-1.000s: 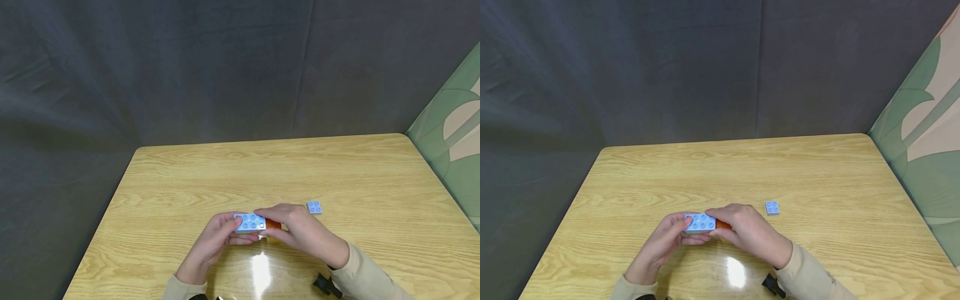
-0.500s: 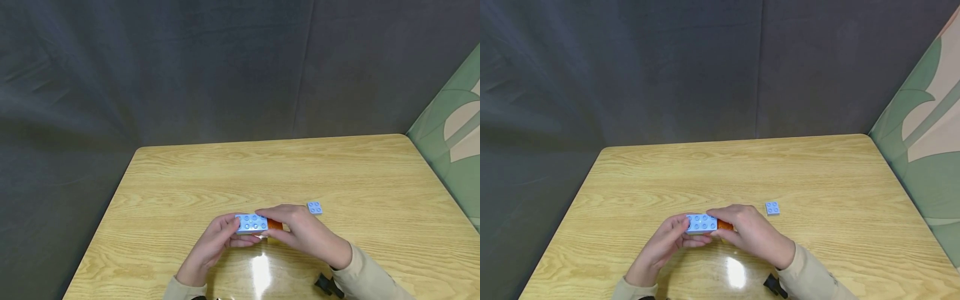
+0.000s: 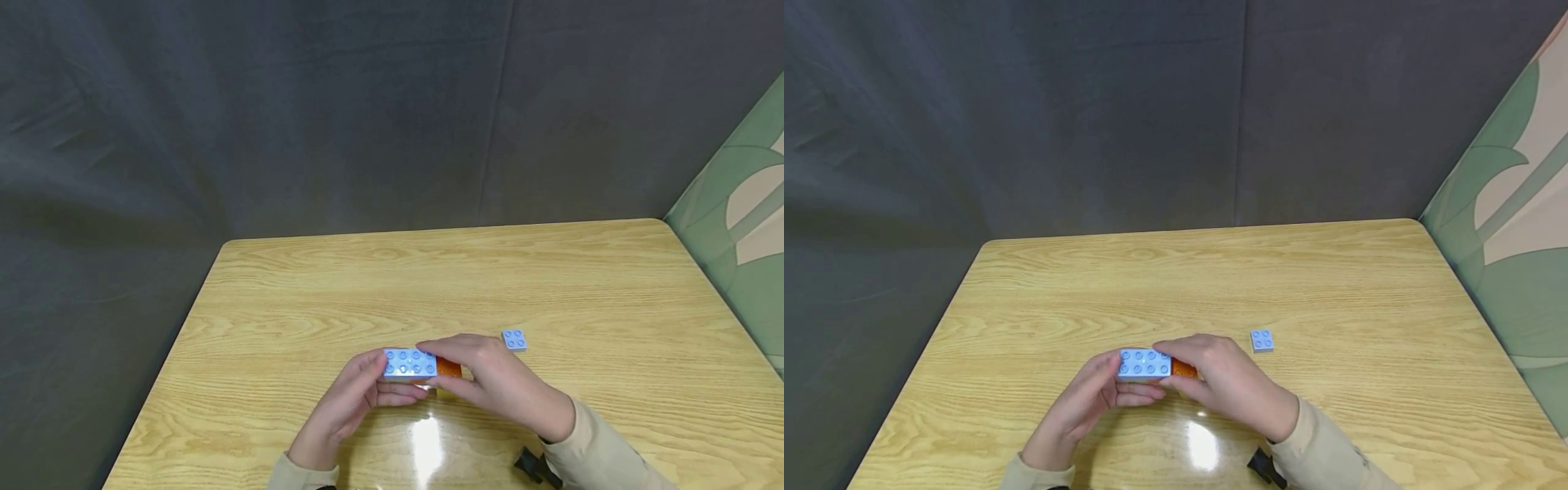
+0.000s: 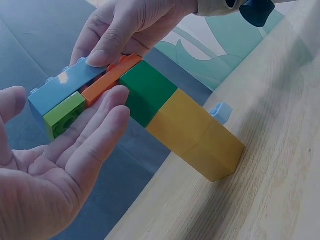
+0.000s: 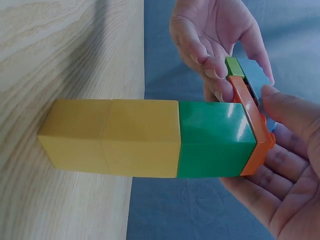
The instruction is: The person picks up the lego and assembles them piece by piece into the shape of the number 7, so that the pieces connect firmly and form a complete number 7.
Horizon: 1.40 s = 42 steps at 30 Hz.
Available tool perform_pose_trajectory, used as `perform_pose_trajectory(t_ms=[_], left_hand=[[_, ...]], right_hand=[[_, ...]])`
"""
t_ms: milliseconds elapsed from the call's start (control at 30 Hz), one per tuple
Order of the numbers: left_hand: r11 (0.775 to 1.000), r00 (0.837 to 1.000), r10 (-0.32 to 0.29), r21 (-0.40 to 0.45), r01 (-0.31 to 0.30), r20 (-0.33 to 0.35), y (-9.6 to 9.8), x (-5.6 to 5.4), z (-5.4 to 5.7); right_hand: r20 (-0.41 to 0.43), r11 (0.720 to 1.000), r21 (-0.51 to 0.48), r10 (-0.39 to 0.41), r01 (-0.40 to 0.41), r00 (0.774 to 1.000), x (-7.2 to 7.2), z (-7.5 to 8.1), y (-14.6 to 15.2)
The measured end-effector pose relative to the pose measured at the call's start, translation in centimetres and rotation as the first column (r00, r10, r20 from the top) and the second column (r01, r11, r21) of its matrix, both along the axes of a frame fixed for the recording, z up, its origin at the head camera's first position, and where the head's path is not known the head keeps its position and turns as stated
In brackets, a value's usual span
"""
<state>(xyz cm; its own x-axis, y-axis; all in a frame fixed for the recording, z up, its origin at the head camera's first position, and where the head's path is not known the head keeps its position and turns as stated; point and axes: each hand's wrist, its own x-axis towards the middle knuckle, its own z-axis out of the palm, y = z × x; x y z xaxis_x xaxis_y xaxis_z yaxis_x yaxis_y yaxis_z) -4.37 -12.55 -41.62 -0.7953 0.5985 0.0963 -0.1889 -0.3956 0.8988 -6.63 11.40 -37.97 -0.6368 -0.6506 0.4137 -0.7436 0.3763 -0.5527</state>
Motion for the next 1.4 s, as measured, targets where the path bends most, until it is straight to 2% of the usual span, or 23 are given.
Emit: perform_pose_trajectory(t_ms=[333, 533, 667, 1400], left_hand=[[0.999, 1.0, -0.004, -0.032, 0.004, -0.013, 0.33, -0.06, 0.12], [0.995, 0.998, 0.022, -0.096, -0.017, 0.051, 0.7, -0.07, 0.46], [0.992, 0.997, 0.035, -0.123, -0.026, 0.067, 0.83, -0.07, 0.57], [0.994, 0.997, 0.034, -0.107, -0.027, 0.069, 0.89, 0.05, 0.79]], right_hand=[[-0.013, 1.0, -0.025, 0.002, -0.003, 1.0, -0.01, -0.09, -0.13], [0.011, 1.0, -0.008, 0.014, -0.014, 1.0, -0.03, 0.06, 0.08], [0.031, 1.0, 0.004, 0.02, -0.02, 0.999, -0.06, 0.24, 0.21], [0.023, 1.0, -0.013, 0.029, -0.029, 0.999, 0.0, -0.06, 0.25]])
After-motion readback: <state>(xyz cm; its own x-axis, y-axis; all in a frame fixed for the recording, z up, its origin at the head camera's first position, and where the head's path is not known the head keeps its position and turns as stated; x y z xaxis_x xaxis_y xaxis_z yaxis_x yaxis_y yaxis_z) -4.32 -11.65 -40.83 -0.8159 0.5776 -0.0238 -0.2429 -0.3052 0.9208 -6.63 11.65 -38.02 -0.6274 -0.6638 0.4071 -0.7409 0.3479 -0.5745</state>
